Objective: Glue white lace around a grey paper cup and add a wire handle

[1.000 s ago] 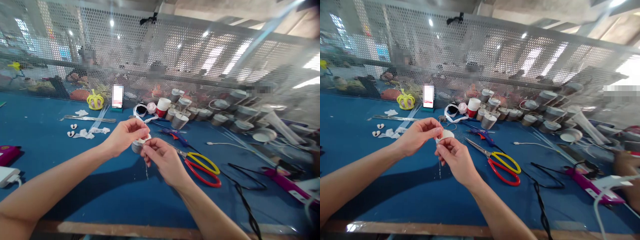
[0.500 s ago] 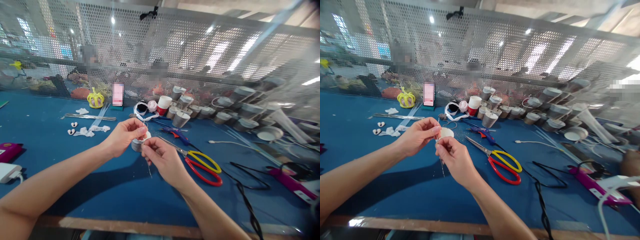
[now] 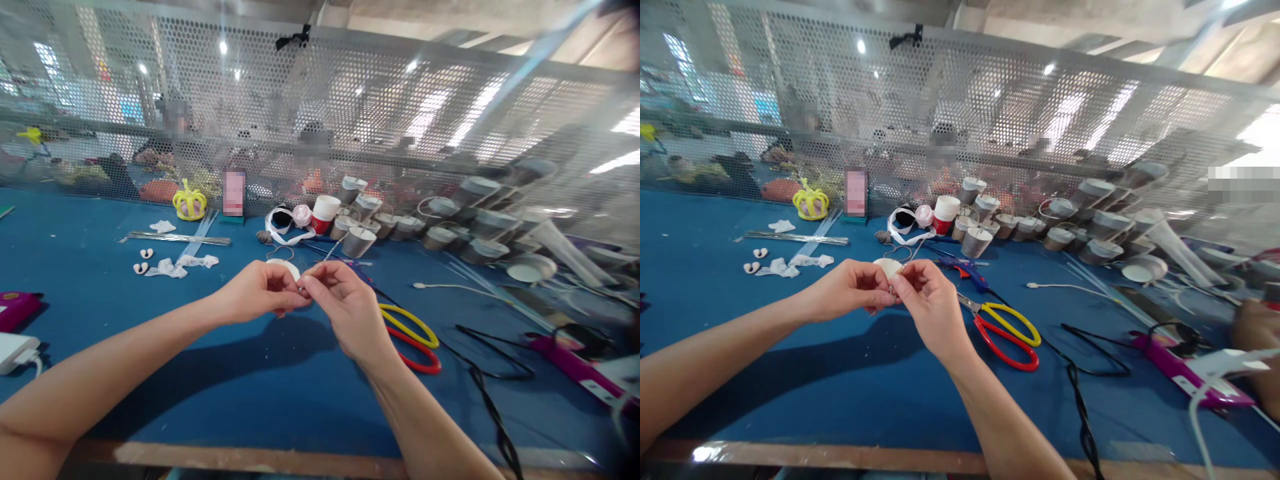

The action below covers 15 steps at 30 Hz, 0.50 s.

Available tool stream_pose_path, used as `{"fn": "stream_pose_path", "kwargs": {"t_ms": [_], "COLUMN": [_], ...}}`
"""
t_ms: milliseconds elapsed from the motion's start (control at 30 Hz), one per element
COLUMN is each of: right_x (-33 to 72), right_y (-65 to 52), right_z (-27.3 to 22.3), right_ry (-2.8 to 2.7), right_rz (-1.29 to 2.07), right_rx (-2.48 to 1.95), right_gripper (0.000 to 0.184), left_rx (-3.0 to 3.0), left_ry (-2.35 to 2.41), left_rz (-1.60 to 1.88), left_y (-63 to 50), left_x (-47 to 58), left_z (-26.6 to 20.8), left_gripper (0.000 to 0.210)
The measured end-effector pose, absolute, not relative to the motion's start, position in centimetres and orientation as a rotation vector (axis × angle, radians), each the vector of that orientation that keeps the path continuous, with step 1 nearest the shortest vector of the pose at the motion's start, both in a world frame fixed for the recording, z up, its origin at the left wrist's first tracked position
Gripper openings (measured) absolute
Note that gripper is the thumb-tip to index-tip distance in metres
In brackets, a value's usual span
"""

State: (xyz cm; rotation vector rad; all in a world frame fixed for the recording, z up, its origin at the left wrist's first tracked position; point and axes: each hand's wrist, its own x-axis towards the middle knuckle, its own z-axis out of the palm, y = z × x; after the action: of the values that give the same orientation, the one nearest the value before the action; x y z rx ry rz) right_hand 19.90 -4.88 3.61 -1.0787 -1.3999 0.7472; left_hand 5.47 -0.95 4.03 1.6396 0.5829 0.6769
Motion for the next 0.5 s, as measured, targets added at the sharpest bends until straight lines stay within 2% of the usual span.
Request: {"fn": "stream_pose_path", "kwargs": {"t_ms": [133, 200, 267, 333, 500], "right_x": [20.2, 20.6, 21.2, 21.9, 23.2], "right_y": [-4.8, -4.7, -4.5, -4.2, -3.3], "right_z": [4.1, 4.4, 4.6, 4.6, 3.9], "right_ry": [-1.390, -1.375, -1.358, -1.327, -1.318], "right_rz": [0.767, 0.754, 0.725, 0.688, 0.660], "right_rx": [-1.068, -1.082, -1.109, -1.149, -1.270], "right_gripper": [0.016, 0.016, 0.017, 0.017, 0.018], "left_rx": [2.091, 2.266, 2.284, 2.345, 2.555], "left_ry": [0.669, 0.921, 1.344, 1.716, 1.677], "left_rz": [0.724, 0.937, 1.200, 1.257, 1.149], "left_y": [2.0, 6.4, 12.1, 17.8, 26.6], "left_x": [4.6, 3.8, 3.0, 2.3, 1.9], "left_z": [5.4, 6.6, 7.6, 7.9, 5.2], "left_gripper": [0.015, 0.017, 0.028, 0.044, 0.057]}}
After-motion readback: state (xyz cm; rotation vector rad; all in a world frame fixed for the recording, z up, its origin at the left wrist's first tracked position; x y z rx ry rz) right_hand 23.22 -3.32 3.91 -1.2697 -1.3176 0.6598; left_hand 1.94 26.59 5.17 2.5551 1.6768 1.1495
